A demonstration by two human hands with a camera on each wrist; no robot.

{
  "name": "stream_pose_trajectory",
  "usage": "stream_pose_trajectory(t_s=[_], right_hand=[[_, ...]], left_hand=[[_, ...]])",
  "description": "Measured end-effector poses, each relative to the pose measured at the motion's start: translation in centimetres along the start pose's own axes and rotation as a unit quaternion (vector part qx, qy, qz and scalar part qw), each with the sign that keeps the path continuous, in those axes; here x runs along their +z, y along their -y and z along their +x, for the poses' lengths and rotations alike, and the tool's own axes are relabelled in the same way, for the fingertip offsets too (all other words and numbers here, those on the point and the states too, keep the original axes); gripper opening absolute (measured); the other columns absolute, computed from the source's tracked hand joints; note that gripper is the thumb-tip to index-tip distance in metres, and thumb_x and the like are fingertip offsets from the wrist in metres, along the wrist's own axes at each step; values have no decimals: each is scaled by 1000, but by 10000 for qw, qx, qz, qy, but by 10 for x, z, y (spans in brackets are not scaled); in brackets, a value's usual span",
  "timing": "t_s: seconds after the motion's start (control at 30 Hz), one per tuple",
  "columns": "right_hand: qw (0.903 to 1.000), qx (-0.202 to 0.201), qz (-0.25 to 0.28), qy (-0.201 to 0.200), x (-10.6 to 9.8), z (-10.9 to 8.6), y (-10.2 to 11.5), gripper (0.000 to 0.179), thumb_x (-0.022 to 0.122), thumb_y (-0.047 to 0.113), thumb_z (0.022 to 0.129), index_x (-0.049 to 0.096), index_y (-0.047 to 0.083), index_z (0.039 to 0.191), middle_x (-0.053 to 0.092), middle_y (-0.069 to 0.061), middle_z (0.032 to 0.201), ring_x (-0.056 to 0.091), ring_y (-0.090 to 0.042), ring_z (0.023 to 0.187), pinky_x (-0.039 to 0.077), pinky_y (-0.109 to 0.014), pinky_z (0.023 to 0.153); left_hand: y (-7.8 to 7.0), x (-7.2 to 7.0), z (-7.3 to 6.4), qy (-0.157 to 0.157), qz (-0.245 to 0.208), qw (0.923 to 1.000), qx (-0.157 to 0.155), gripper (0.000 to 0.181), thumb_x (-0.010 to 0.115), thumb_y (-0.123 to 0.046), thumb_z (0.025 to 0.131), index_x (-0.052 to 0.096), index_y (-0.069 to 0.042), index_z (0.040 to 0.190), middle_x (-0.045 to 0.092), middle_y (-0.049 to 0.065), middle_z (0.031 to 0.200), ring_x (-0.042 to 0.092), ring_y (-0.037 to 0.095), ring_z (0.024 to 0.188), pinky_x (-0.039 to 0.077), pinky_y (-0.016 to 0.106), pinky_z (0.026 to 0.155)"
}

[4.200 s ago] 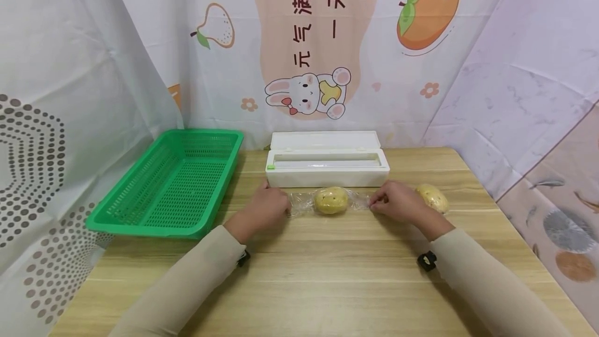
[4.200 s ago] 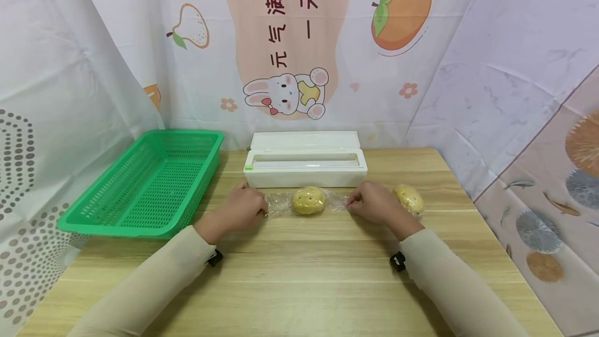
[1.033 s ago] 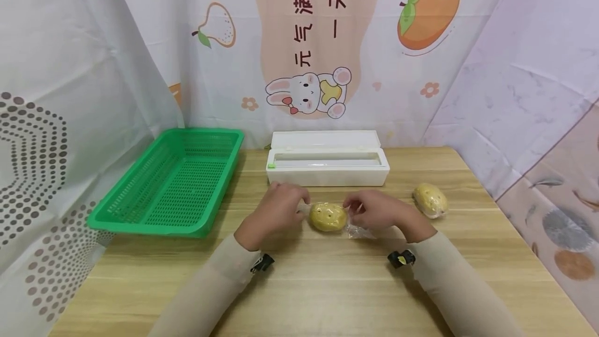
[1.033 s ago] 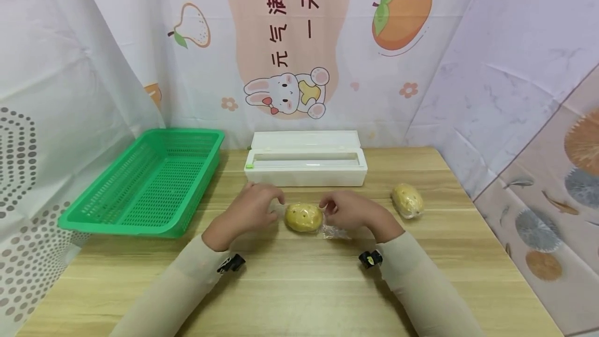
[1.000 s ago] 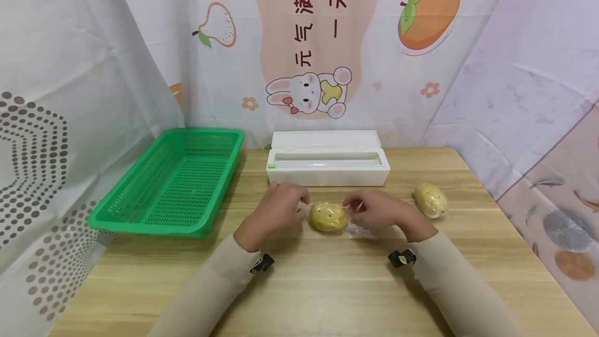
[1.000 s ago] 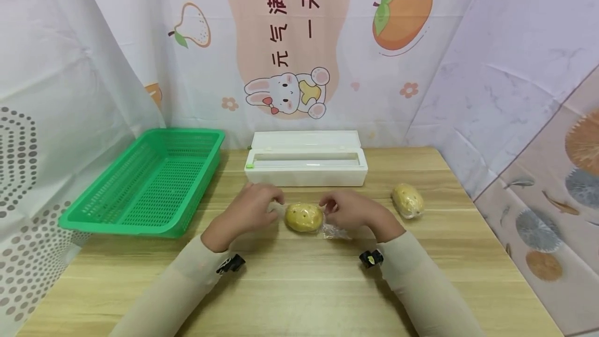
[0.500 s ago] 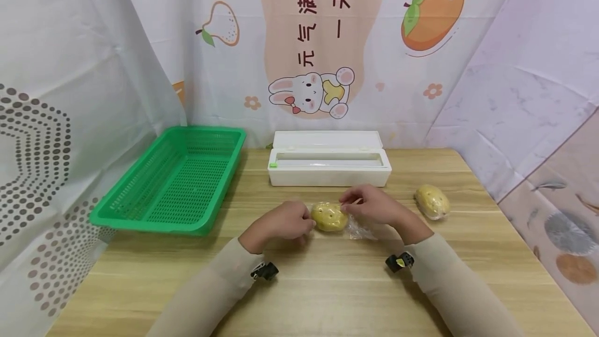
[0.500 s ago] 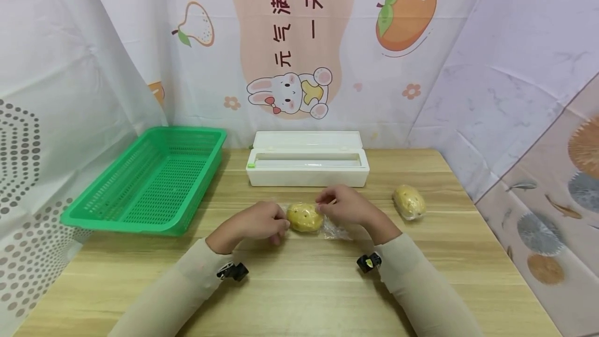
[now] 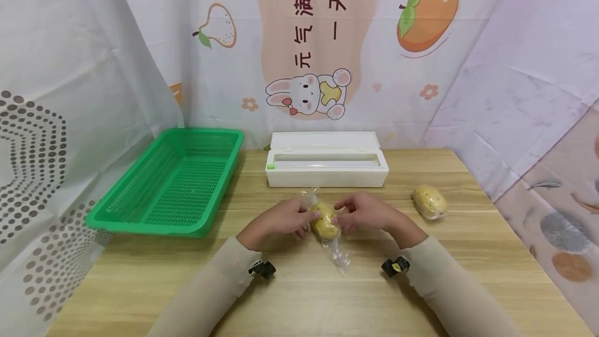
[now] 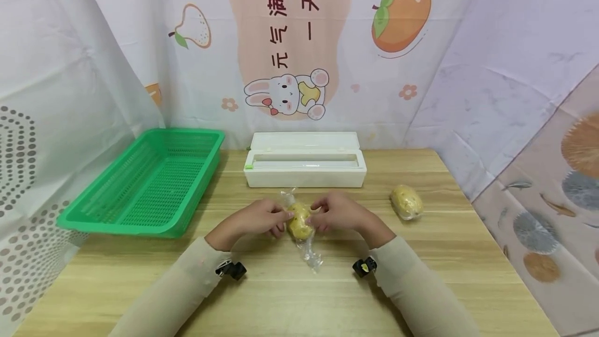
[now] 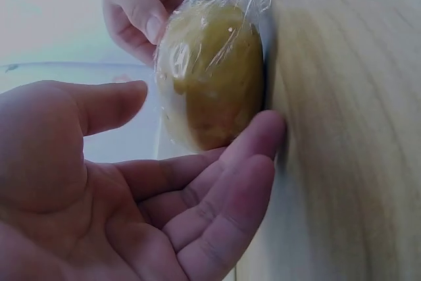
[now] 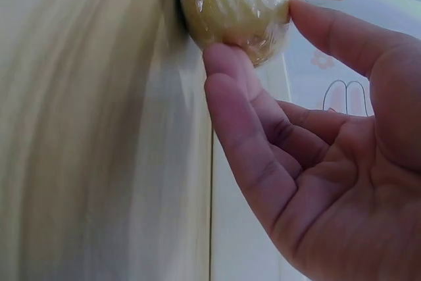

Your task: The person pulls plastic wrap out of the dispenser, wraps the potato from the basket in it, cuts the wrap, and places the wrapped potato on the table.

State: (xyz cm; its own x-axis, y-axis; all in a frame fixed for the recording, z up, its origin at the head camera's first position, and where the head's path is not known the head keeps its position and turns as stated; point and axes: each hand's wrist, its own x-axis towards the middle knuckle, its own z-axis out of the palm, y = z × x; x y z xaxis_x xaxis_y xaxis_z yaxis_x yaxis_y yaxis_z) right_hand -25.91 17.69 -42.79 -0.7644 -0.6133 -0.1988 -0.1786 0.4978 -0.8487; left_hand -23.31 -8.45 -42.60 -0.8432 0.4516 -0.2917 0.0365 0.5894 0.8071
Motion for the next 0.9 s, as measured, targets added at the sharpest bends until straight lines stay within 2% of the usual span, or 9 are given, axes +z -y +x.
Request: stream_pose_trajectory(t_s=[0.13, 0.23, 0.4, 0.5, 0.63, 0.77, 0.9], right_hand=[[9995, 4, 270, 165, 7, 0, 2, 57, 78, 27, 94, 59, -11, 132, 77, -16, 83, 76, -28, 75, 63, -41, 70], [9990, -46, 352, 264, 10, 1, 3, 47, 77, 26, 94, 65, -7, 126, 77, -18, 83, 76, -28, 75, 63, -41, 70], [9983, -44, 410, 416, 12, 3, 0, 31, 79, 29, 93, 73, 4, 111, 77, -17, 82, 75, -24, 72, 62, -38, 66], [9985, 17, 340, 426, 10, 4, -2, 31, 79, 33, 93, 73, 6, 107, 73, -14, 76, 68, -19, 63, 57, -33, 58], [9984, 338, 415, 196, 8, 7, -5, 46, 73, 43, 96, 71, 3, 118, 70, -13, 84, 65, -19, 69, 57, -32, 60], [9911, 763, 1074, -172, 6, 10, -9, 67, 70, 46, 98, 59, -6, 138, 74, -14, 111, 73, -24, 96, 63, -38, 80], [9812, 800, 1740, -254, 5, 12, -12, 66, 70, 37, 99, 52, -10, 142, 71, -20, 124, 73, -28, 107, 61, -41, 90]], left_hand=[[5, 0, 3, 127, -83, 9998, 128, 45, 57, -48, 104, 76, -9, 94, 75, 11, 88, 75, 24, 73, 61, 37, 66], [7, 0, 5, 260, -302, 9990, 183, 39, 60, -46, 104, 74, -10, 102, 76, 8, 88, 76, 24, 74, 62, 37, 67], [8, 1, 8, 395, -835, 9957, 110, 40, 65, -38, 102, 69, 0, 113, 75, 10, 93, 77, 26, 76, 63, 38, 68], [9, 2, 10, 403, -1045, 9937, 38, 41, 68, -36, 101, 67, 2, 115, 75, 12, 94, 77, 26, 76, 63, 38, 67], [9, 6, 12, 383, -1332, 9903, -75, 40, 70, -32, 99, 65, 3, 116, 74, 14, 95, 77, 26, 74, 63, 35, 64], [9, 9, 12, 426, -1645, 9852, -207, 38, 71, -27, 99, 61, 5, 117, 73, 17, 98, 77, 26, 73, 63, 34, 62], [8, 11, 12, 519, -1738, 9832, -203, 38, 72, -25, 99, 59, 5, 117, 72, 18, 99, 77, 26, 73, 62, 34, 62]])
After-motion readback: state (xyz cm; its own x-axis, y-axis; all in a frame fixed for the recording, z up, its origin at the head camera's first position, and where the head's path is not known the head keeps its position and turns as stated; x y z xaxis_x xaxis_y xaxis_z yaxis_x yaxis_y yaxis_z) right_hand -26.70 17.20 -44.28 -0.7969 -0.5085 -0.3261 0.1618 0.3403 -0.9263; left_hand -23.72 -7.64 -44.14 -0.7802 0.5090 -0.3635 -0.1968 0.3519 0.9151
